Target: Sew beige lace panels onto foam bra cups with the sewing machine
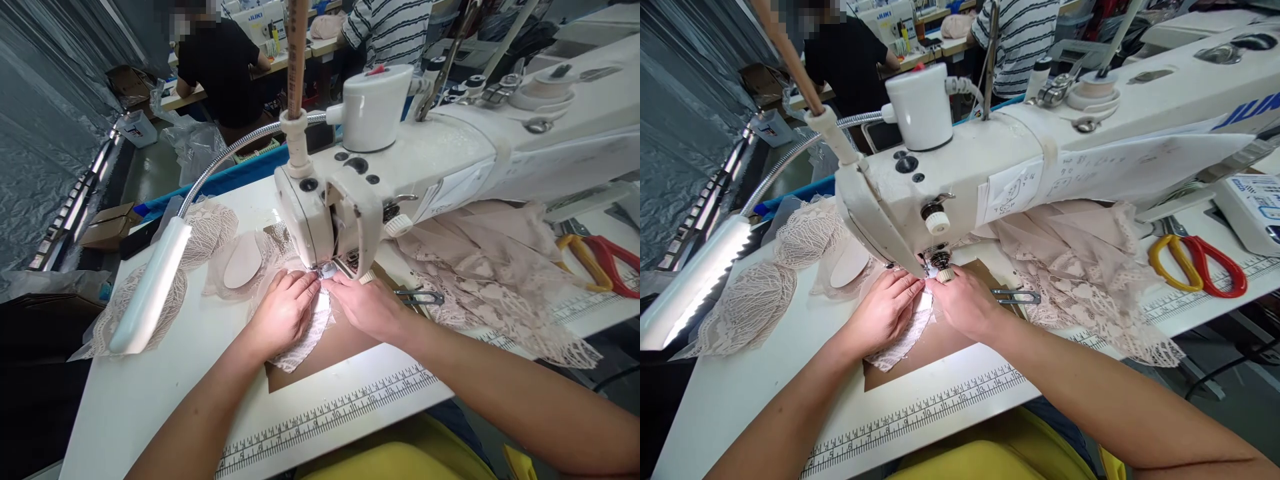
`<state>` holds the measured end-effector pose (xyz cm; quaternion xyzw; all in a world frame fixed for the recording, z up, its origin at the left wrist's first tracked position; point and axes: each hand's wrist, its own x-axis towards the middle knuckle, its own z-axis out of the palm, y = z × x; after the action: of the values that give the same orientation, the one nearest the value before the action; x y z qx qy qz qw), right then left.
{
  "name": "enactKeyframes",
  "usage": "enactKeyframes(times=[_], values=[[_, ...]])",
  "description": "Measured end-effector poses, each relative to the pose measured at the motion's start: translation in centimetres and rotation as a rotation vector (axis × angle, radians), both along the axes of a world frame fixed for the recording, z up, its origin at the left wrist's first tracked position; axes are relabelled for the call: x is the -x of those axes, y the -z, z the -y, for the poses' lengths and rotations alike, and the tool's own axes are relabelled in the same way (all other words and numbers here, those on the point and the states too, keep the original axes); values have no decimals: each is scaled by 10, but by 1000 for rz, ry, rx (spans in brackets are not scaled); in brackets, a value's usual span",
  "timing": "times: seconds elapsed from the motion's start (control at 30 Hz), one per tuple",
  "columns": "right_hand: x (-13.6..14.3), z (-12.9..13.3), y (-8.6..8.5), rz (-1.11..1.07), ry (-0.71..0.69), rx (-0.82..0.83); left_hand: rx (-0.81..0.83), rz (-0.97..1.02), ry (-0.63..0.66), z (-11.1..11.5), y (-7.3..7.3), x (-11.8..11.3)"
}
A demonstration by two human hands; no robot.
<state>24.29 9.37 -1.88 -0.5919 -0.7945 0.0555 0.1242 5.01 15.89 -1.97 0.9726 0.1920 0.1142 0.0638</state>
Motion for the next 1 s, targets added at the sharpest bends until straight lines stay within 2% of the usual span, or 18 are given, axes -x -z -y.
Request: enactKeyframes(times=[0.27, 0.47, 0.73, 0.9, 1.0], values=[[-3, 0, 0, -69, 0, 3, -7, -39, -8, -6, 0, 0], [-4, -1, 7, -67, -5, 4, 2, -46, -68, -9, 0, 2], [-3, -1, 4, -106, 6, 2, -37, -72, -136, -5, -4, 4], [-6, 0, 4, -136, -15, -36, -28, -64, -11, -4, -5, 9], [-8, 1, 5, -123, -76, -50, -8, -15, 65, -4, -6, 10]])
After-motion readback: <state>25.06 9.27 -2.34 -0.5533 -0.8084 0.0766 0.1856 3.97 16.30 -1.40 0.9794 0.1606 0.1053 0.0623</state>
